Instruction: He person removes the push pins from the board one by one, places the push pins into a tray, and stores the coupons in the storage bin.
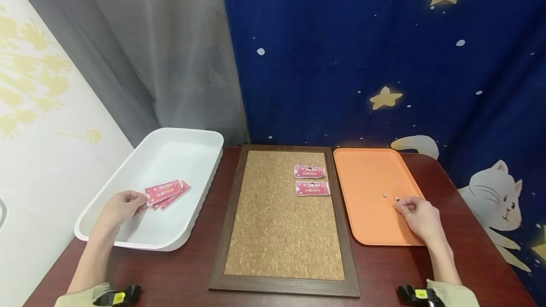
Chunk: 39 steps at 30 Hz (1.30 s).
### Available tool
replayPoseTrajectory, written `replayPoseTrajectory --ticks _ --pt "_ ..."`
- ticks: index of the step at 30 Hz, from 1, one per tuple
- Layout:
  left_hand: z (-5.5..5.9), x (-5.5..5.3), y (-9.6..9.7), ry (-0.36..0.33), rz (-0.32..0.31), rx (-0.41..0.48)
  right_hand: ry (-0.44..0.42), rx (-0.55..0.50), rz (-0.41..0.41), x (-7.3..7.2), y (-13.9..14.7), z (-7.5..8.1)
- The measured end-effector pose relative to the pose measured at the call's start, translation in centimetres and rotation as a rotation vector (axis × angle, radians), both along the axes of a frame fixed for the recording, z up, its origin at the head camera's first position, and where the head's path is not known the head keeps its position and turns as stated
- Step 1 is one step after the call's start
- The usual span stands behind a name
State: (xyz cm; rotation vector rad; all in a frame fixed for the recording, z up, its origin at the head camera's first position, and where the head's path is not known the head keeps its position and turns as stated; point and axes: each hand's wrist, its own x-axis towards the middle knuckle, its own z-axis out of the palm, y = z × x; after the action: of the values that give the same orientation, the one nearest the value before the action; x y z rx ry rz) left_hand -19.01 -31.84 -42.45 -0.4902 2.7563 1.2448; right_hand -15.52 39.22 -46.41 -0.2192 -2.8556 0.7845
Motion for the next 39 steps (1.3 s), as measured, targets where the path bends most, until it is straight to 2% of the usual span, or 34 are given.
replayPoseTrajectory --ticks 10,18,23,31,39 --pt "0.3 -0.1 0.1 -0.003 0.044 -0.019 0.0 -0.031 0.003 0.3 0.1 0.3" --pt "0.6 0.1 0.9 0.074 0.06 -0.049 0.025 -0.068 0.019 0.7 -0.3 0.6" --pt "1.2 0.2 2.1 0.148 0.015 -0.031 0.035 -0.107 0.014 0.6 -0.7 1.0" --pt "2.6 0.2 5.3 0.24 -0.131 0.054 0.082 -0.149 0.057 0.2 -2.4 2.4" --pt "3.6 0.2 9.2 0.326 -0.207 0.12 0.133 -0.153 0.108 -0.6 -4.0 3.5"
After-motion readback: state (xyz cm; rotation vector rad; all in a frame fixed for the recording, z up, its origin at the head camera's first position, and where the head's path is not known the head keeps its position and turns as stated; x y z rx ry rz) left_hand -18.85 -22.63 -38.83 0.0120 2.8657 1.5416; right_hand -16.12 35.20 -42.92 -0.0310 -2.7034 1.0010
